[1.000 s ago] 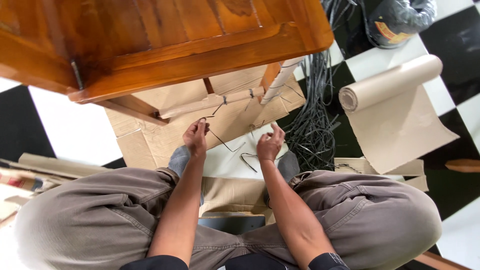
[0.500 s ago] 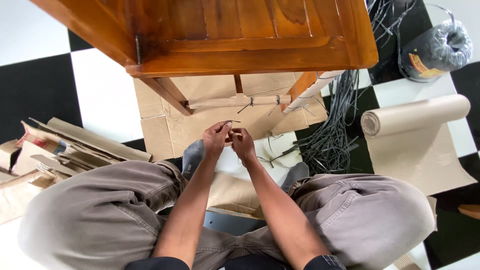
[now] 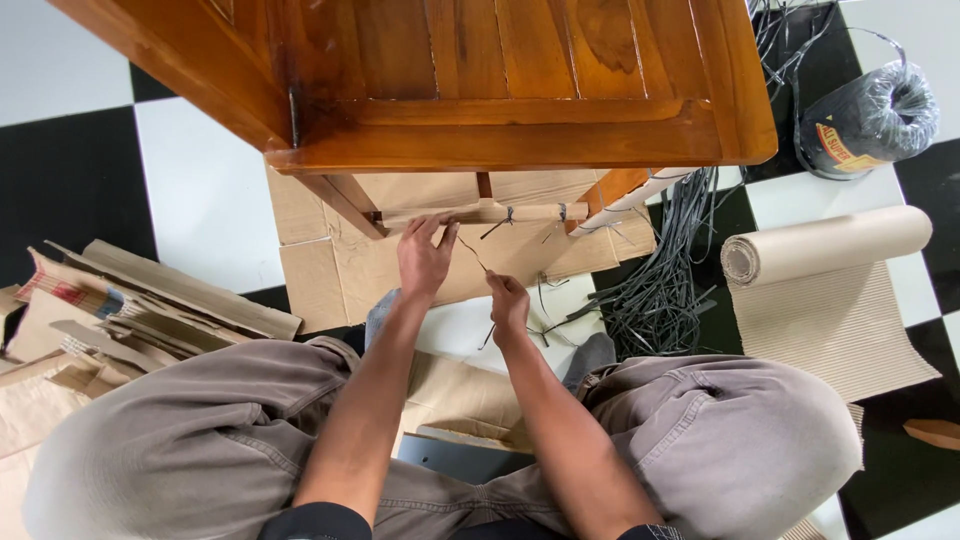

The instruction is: Wrapping a wooden chair leg with protective cardboard and securing it with plastic ties

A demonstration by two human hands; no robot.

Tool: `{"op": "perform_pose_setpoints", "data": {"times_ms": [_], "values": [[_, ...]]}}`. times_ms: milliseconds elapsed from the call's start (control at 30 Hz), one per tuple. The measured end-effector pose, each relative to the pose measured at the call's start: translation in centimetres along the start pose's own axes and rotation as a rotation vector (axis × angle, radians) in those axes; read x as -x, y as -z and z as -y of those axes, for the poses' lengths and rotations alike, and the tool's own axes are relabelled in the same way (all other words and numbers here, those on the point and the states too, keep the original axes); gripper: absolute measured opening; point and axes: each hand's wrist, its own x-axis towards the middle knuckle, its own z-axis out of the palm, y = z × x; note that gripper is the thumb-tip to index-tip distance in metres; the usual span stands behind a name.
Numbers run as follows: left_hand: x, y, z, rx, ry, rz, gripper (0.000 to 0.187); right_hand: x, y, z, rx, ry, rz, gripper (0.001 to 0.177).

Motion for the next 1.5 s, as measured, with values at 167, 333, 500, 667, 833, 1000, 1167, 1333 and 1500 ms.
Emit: {"op": "perform_pose_setpoints", "data": {"times_ms": [167,333,500,667,833,1000,1167,1333,1500], "values": [[-2.0,-1.2,2.8,-0.173,-0.194,0.281,0.033,-3.9,0.4,-4.3,0.138,-0.075,-0.122,0.025],[-3.5,-1.5,4.2,-0.273,-0.137,0.556,0.038,-1.4,-1.1,0.3,-0.049,-0.099,-0.021,0.028],[-4.5,-1.7,4.9,-0.241,-0.068,0.692,0.030,-0.1,-3.1,4.6,-0.179,-0.114,0.117,0.032],[-5.8,-1.3,4.2,-0.225,0.002,0.773,0.027,-1.5,-4.3,6.1,-0.212,-0.144,0.229,0.023],[-6.0,-1.6,4.4,-0.240,0.133,0.852,0.024,-2.5,-5.5,6.7,-0.293,-0.194,0.289,0.014],[-5.0,-3.0,6.2,-0.146,0.081,0.711,0.021,-3.2,-5.8,6.9,-0.363,-0.298,0.427,0.009],[-3.3,-6.7,10.0,-0.203,0.084,0.642,0.021,-5.3,-6.2,5.2,-0.340,-0.308,0.529,0.012],[-6.1,-3.7,6.1,-0.232,0.169,0.771,0.038,-5.9,-5.8,5.3,-0.321,-0.329,0.607,0.013],[-5.8,-4.6,5.2,-0.257,0.121,0.714,0.034,-5.6,-5.6,6.2,-0.288,-0.354,0.643,0.017]]}}
